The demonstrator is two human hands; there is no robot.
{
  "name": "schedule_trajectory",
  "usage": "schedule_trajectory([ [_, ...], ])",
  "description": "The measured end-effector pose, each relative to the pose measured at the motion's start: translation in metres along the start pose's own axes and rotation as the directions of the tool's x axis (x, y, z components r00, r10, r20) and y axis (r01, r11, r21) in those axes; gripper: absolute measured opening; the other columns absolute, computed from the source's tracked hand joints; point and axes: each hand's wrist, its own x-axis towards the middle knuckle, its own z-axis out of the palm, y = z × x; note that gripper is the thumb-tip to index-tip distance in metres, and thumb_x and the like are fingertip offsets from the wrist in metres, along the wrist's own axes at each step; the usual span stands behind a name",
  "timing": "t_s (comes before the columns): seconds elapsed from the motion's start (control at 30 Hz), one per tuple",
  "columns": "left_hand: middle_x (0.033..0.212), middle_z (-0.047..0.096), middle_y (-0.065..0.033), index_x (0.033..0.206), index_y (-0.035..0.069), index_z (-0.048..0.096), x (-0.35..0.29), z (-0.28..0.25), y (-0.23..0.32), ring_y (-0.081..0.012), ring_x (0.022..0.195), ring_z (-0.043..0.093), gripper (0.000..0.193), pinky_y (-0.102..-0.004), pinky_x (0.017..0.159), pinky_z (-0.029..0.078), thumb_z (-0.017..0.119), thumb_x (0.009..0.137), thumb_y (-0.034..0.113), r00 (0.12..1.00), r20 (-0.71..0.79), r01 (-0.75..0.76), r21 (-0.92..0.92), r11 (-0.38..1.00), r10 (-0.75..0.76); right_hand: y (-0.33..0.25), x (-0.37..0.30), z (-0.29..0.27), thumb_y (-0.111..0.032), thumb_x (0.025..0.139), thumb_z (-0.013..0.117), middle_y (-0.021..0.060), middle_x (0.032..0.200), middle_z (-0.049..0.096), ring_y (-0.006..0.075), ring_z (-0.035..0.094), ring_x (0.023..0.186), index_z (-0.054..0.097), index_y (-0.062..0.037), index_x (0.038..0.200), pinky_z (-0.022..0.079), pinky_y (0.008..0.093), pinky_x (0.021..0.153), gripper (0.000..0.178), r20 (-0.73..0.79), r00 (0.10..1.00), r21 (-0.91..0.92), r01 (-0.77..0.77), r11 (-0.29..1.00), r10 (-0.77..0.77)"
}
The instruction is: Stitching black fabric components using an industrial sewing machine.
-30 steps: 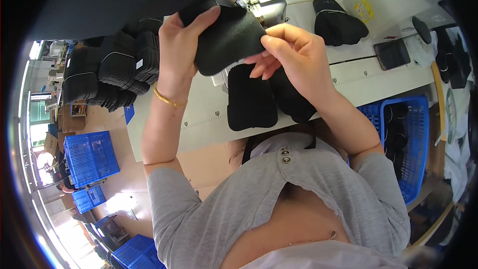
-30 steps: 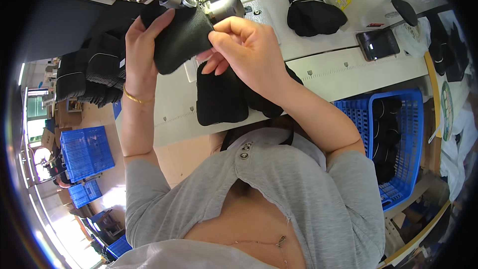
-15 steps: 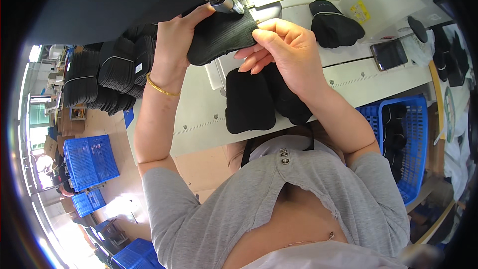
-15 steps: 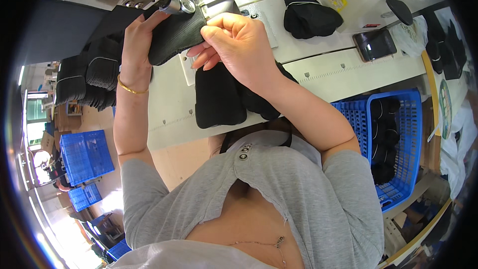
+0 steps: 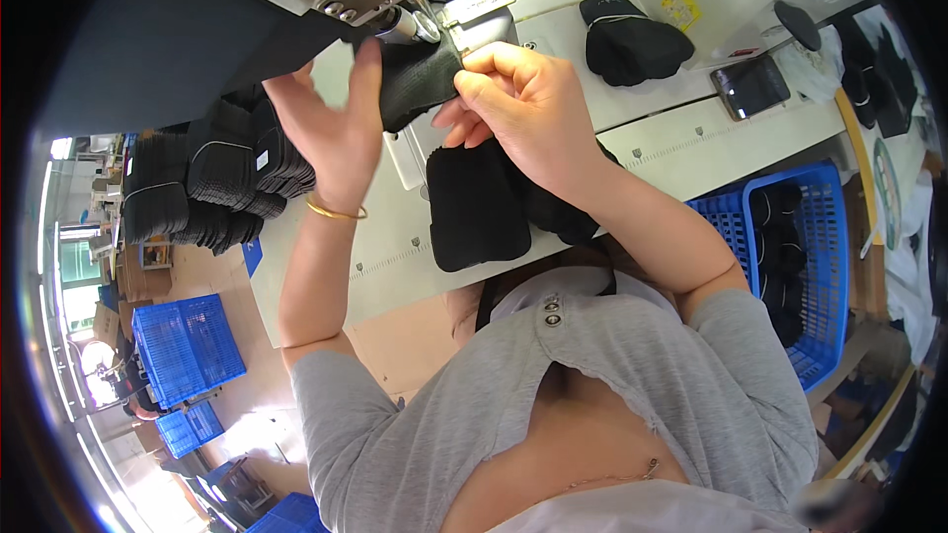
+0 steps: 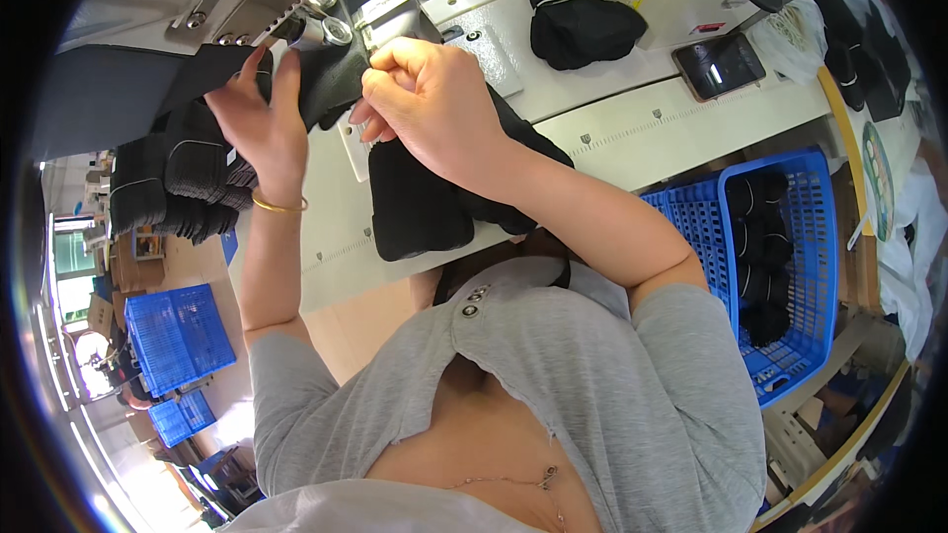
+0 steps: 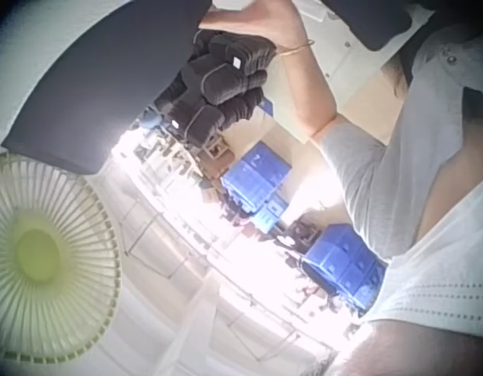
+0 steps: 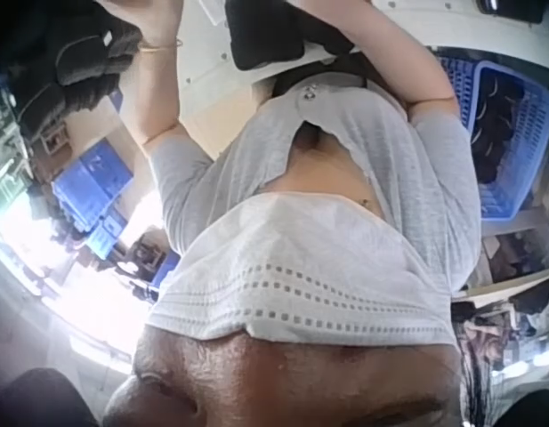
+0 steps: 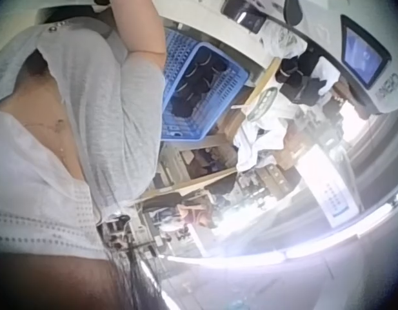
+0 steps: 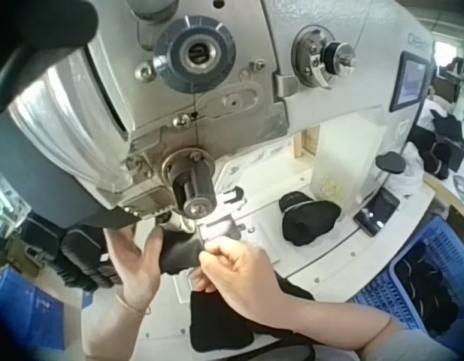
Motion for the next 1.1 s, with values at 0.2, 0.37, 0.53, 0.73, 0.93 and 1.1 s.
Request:
schedule_trajectory([
  [0.2,0.112,0.068,-0.0126,0.111,-0.002,0.07,-0.006,-0.022,0.025,-0.029,0.1,0.066,0.047,-0.0381,0.09,0.051,0.072,0.064,-0.005,0.681,0.604,-0.647,0.231,0.727,0.414,-0.002,-0.006,-0.001,-0.009,0.101,0.055,0.011,0.086,0.074,0.0132,0.071,0.077,0.066,0.0049,0.106,0.058,0.0254,0.07,0.018,-0.002,1.0,-0.072,0.023,0.997,-0.023],
  [0.37,0.102,0.072,-0.0093,0.102,-0.001,0.076,-0.009,-0.009,0.025,-0.0262,0.09,0.069,0.037,-0.0335,0.072,0.058,0.072,0.066,-0.009,0.687,0.553,-0.67,0.23,0.706,0.472,0.031,-0.013,-0.002,-0.017,0.099,0.057,0.0039,0.081,0.071,0.0039,0.056,0.068,0.068,0.002,0.112,0.047,0.0234,0.063,0.026,-0.074,0.983,-0.137,0.157,0.978,-0.169],
  [0.53,0.099,0.073,-0.009,0.098,-0.001,0.077,-0.011,-0.008,0.025,-0.0239,0.089,0.07,0.033,-0.0312,0.071,0.06,0.073,0.066,-0.007,0.684,0.538,-0.681,0.229,0.696,0.492,0.027,-0.024,0.013,-0.01,0.099,0.049,0.0098,0.102,0.071,0.0096,0.058,0.085,0.06,0.0052,0.125,0.05,0.0285,0.081,0.032,0.037,0.994,0.051,0.098,0.994,-0.1],
  [0.73,0.1,0.074,-0.0068,0.098,0.0,0.078,-0.009,-0.011,0.028,-0.0218,0.09,0.07,0.033,-0.0299,0.071,0.059,0.073,0.065,-0.002,0.676,0.555,-0.686,0.233,0.69,0.485,0.026,-0.026,0.027,-0.006,0.099,0.045,0.0109,0.102,0.069,0.0112,0.059,0.092,0.058,0.0068,0.123,0.051,0.0303,0.087,0.031,0.038,0.991,0.124,0.119,0.985,-0.125],
  [0.93,0.102,0.075,-0.0051,0.098,0.002,0.079,-0.003,-0.019,0.024,-0.0201,0.092,0.07,0.034,-0.0296,0.071,0.059,0.072,0.065,0.001,0.63,0.614,-0.71,0.208,0.672,0.475,0.026,-0.023,0.038,-0.003,0.096,0.043,0.0112,0.103,0.068,0.0098,0.059,0.089,0.055,0.0073,0.121,0.052,0.0293,0.086,0.03,-0.013,0.994,0.268,0.111,0.957,-0.112],
  [1.1,0.103,0.074,-0.0056,0.1,0.002,0.078,0.002,-0.022,0.019,-0.0206,0.093,0.07,0.035,-0.0297,0.072,0.059,0.071,0.066,0.0,0.611,0.631,-0.723,0.199,0.662,0.478,0.023,-0.019,0.033,0.001,0.101,0.043,0.0125,0.137,0.057,0.0162,0.054,0.128,0.047,0.0074,0.14,0.044,0.0341,0.111,0.039,0.122,0.992,0.257,-0.055,0.965,0.024],
])
